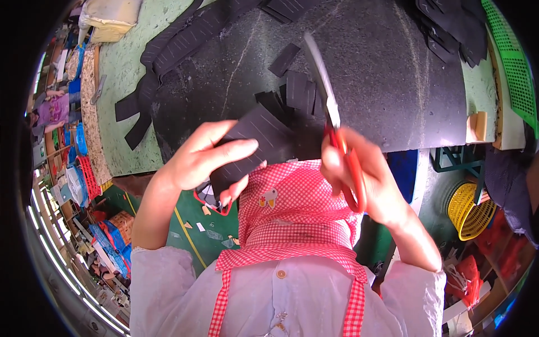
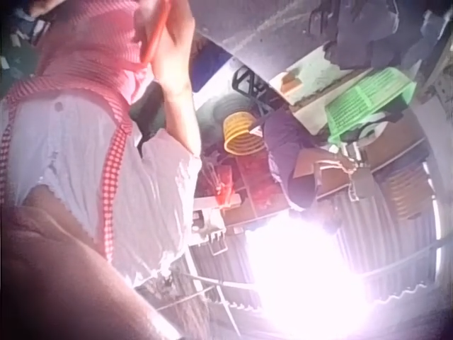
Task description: Cutting strips of black material into smaller rectangular pieces using scissors at a manufacturing workbench.
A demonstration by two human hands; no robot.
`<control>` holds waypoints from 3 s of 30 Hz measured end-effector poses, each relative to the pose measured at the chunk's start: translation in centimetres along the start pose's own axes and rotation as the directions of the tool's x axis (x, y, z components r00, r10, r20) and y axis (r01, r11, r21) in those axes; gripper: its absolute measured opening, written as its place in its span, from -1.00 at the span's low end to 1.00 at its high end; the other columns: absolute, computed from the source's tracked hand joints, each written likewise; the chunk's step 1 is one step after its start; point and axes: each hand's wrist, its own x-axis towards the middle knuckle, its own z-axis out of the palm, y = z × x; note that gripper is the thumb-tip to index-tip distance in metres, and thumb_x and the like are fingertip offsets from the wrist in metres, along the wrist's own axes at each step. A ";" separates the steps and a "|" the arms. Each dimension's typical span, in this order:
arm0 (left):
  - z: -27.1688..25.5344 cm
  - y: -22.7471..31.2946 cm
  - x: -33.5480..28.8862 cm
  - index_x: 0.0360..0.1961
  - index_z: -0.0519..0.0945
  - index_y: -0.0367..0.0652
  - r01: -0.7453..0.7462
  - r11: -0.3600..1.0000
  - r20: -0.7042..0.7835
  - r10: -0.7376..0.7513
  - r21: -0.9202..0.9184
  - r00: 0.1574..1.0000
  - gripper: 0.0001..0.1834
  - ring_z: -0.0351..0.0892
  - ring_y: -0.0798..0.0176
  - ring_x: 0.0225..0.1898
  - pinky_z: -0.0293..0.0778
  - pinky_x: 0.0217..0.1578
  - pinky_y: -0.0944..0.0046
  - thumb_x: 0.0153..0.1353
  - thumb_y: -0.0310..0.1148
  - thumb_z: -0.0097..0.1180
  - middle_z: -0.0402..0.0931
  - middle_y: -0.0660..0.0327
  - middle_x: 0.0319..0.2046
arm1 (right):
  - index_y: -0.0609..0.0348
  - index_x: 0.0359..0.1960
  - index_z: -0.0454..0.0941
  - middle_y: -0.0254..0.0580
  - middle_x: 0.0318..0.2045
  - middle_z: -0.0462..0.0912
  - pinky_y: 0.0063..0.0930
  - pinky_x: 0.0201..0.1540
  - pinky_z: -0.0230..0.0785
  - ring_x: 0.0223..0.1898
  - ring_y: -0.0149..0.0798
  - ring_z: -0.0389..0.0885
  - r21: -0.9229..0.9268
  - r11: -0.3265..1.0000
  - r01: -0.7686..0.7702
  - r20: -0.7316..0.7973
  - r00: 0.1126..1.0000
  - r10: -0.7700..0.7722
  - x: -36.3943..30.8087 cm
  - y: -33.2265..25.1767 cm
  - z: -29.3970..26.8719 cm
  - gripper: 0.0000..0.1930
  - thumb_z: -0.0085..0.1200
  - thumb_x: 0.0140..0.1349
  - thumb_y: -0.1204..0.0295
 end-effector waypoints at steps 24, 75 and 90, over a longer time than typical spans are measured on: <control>-1.3 0.7 2.6 -0.17 0.53 -0.38 0.085 0.996 0.075 -0.082 -0.028 0.994 -0.67 0.46 0.29 -0.79 0.41 -0.73 0.35 0.47 -0.26 -0.11 0.48 0.11 -0.72 | 0.32 -0.30 0.50 -0.37 -0.61 0.38 -0.59 -0.43 0.24 -0.49 -0.57 0.32 -0.248 0.964 -0.093 0.060 0.992 0.111 -0.2 1.1 1.5 -0.62 0.25 0.27 0.17; -1.5 2.0 1.9 -0.23 0.52 -0.43 0.058 0.998 0.014 -0.058 0.025 0.998 -0.67 0.49 0.32 -0.76 0.40 -0.76 0.36 0.45 -0.29 -0.06 0.47 0.13 -0.73 | 0.29 -0.28 0.44 -0.21 -0.58 0.41 -0.44 -0.42 0.26 -0.52 -0.40 0.37 -0.453 0.889 0.061 0.176 0.984 0.022 -0.2 0.8 -0.4 -0.46 0.33 0.13 0.00; -3.0 1.4 3.7 -0.22 0.54 -0.38 0.111 0.993 0.103 -0.107 -0.032 0.989 -0.66 0.49 0.29 -0.77 0.42 -0.71 0.36 0.44 -0.25 -0.09 0.52 0.09 -0.70 | 0.27 -0.39 0.49 -0.41 -0.69 0.38 -0.53 -0.55 0.19 -0.60 -0.59 0.31 -0.308 0.925 -0.224 0.047 0.967 0.250 0.7 -0.5 0.2 -0.59 0.23 0.27 0.11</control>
